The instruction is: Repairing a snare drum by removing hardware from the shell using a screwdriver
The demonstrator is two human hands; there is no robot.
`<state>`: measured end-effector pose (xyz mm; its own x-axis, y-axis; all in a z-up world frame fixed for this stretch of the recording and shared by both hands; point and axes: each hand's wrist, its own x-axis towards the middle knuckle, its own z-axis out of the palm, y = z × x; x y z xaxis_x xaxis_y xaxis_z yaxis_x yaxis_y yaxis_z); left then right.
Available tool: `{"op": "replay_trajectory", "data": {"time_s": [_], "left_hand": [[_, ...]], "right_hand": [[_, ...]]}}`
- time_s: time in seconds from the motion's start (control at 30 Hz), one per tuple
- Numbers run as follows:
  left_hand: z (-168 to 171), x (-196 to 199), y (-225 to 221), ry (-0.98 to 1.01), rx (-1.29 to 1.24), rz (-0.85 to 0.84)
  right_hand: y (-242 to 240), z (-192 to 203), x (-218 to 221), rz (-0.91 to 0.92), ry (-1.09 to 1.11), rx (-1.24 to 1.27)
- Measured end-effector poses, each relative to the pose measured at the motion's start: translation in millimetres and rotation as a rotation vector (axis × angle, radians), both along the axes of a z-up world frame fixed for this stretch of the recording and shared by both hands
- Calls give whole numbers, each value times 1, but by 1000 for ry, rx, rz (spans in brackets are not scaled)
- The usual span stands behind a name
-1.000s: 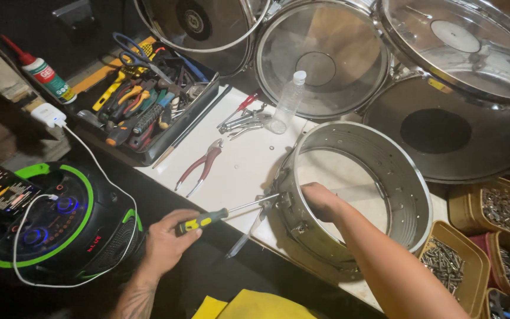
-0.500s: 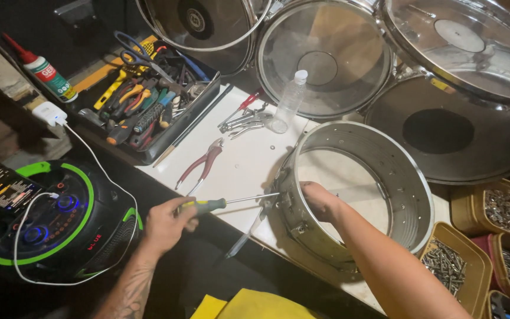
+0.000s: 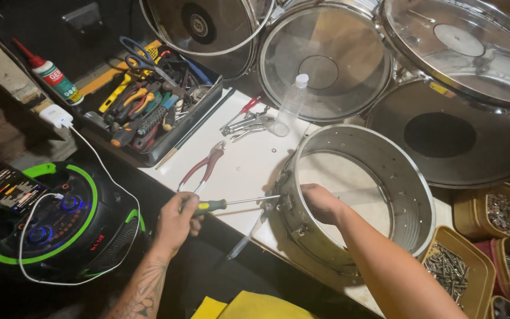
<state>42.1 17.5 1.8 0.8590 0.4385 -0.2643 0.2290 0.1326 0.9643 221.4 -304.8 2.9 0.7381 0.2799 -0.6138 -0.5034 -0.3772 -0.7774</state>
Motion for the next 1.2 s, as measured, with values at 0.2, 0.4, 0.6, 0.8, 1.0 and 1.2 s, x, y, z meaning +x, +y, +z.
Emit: {"op": "replay_trajectory", "data": {"time_s": [0.2, 0.4, 0.6, 0.8, 1.0, 1.2], "left_hand": [[-30, 2, 7, -32, -103, -35], [4, 0, -6, 2, 8, 57], [-16, 0, -3, 22, -88, 25], [-22, -2, 3, 28, -153, -16], [-17, -1, 4, 167, -41, 17], [-16, -1, -1, 191, -54, 41]], "right_hand": [[-6, -16, 3, 17, -8, -47], [1, 5, -4, 48, -62, -50], [3, 12, -6, 10, -136, -166], [-7, -27, 10, 25, -45, -66], [13, 21, -8, -19, -70, 0], [-8, -2, 0, 52, -52, -191]]}}
